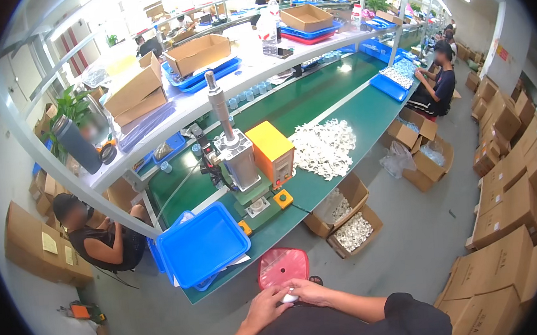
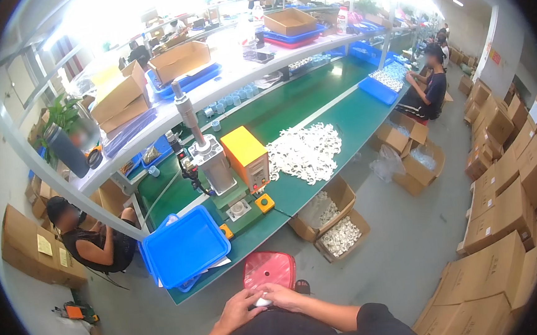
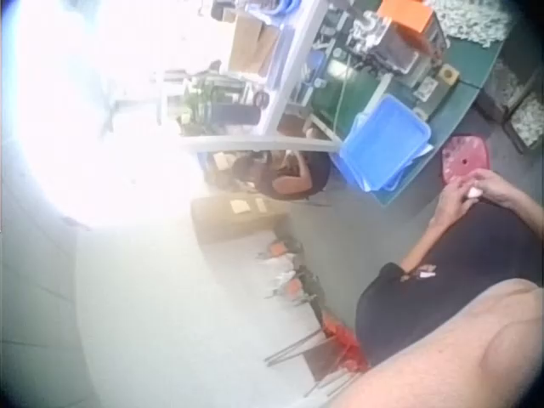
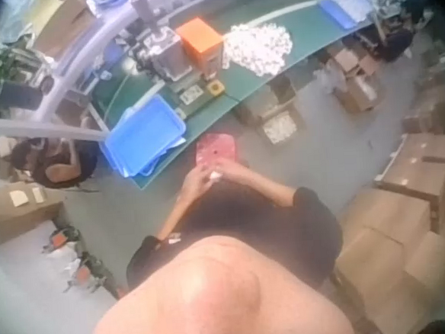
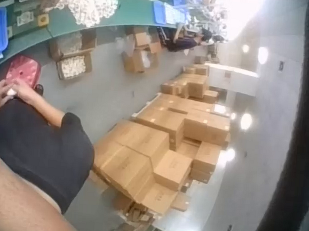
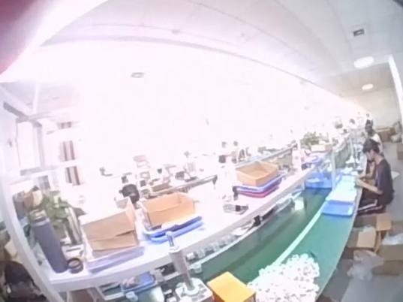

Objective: Assembling small plastic components using a pneumatic press machine in a factory setting.

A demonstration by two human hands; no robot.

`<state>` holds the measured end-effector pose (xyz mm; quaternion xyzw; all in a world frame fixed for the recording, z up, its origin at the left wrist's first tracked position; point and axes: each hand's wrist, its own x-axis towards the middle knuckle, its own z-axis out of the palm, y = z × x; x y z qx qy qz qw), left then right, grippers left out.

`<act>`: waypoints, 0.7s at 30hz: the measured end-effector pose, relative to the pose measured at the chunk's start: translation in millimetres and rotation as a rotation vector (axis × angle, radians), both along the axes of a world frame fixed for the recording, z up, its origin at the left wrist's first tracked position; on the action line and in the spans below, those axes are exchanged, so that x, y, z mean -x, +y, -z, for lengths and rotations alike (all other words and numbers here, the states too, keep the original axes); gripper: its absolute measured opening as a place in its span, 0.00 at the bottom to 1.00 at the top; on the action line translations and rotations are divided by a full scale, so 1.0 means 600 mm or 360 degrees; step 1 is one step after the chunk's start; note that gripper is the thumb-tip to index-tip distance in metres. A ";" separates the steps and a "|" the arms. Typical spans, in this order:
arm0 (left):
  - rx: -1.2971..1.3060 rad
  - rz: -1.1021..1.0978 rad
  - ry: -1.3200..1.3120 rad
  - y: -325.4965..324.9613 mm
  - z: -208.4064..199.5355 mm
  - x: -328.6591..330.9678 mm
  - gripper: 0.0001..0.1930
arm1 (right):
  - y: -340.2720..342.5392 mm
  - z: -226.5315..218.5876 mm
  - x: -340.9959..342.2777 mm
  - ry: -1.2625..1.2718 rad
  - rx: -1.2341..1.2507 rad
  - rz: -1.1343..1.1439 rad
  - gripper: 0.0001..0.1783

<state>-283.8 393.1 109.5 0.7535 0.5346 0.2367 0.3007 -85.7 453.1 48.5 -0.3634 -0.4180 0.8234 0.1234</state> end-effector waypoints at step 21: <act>-0.0504 -0.0009 0.0086 0.043 -0.016 -0.106 0.18 | 0.056 0.043 -0.080 0.0441 0.1000 0.0623 0.10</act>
